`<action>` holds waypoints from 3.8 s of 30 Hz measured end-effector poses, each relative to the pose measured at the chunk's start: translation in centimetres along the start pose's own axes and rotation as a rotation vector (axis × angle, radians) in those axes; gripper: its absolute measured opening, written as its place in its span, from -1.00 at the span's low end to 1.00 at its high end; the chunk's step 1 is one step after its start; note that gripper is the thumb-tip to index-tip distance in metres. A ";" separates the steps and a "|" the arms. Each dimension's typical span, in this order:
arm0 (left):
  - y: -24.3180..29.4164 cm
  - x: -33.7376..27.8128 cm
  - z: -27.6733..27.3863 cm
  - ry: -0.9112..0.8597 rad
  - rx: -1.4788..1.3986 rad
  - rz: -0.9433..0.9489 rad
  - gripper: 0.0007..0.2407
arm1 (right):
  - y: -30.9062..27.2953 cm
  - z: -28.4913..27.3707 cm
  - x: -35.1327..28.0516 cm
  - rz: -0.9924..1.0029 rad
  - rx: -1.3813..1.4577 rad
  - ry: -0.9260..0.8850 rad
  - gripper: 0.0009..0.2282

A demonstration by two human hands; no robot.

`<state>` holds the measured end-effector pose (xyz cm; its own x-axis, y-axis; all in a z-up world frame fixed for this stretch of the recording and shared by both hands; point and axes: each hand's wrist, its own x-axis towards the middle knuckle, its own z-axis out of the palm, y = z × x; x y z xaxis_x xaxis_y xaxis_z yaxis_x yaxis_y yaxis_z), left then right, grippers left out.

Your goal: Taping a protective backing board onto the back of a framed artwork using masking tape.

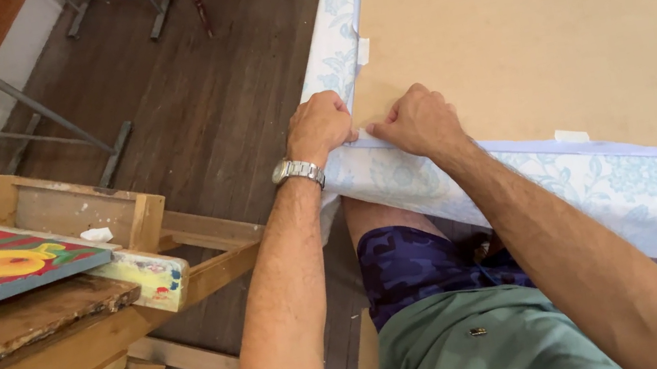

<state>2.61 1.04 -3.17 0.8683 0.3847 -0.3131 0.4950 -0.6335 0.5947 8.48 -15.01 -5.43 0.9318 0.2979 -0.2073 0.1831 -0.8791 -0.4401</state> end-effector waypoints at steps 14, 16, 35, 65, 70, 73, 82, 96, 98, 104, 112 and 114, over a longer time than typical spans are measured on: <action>0.7 -1.3 -1.0 0.003 0.029 -0.024 -0.81 | -0.6 -0.8 -0.2 -0.133 -0.193 -0.009 -0.60; 1.2 -2.1 -1.5 0.005 0.020 -0.033 -0.81 | -0.8 -0.8 0.0 -0.130 -0.217 -0.018 -0.59; 0.0 -0.5 -1.0 -0.033 0.003 -0.030 -0.72 | -0.6 -2.7 4.1 -0.371 -0.441 -0.268 -0.49; -1.8 -1.0 -1.4 -0.065 -0.103 0.136 -0.66 | -0.9 -2.2 3.3 -0.290 -0.381 -0.212 -0.49; -1.4 -1.4 -2.1 -0.072 -0.078 0.134 -0.63 | -1.2 -2.1 3.1 -0.287 -0.442 -0.192 -0.22; -1.8 -0.8 -1.5 -0.070 -0.078 0.127 -0.63 | -0.7 -1.7 4.4 -0.304 -0.436 -0.227 -0.28; -1.3 -1.2 -2.0 -0.080 -0.027 0.134 -0.63 | 0.8 -2.6 4.8 -0.346 -0.390 -0.268 -0.35; -0.9 -1.4 -1.7 -0.086 -0.013 0.118 -0.63 | 0.6 -1.3 5.2 -0.320 -0.357 -0.259 -0.44; -1.2 -1.1 -1.5 -0.081 0.003 0.115 -0.64 | -0.3 -2.1 3.4 -0.332 -0.306 -0.191 -0.45; -0.6 -1.8 -1.8 -0.082 0.000 0.109 -0.64 | 0.4 -2.7 3.8 -0.347 -0.349 -0.292 -0.51; 0.1 -2.2 -2.1 -0.082 0.004 0.098 -0.63 | 0.3 -2.1 5.6 -0.385 -0.380 -0.308 -0.46; 0.0 -2.7 -1.9 -0.097 0.010 0.086 -0.62 | 0.9 -2.8 4.4 -0.386 -0.374 -0.325 -0.48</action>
<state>0.19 1.27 -0.92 0.9060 0.2621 -0.3322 0.4188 -0.6680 0.6151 13.60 -15.55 -4.25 0.6442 0.6662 -0.3758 0.6396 -0.7386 -0.2129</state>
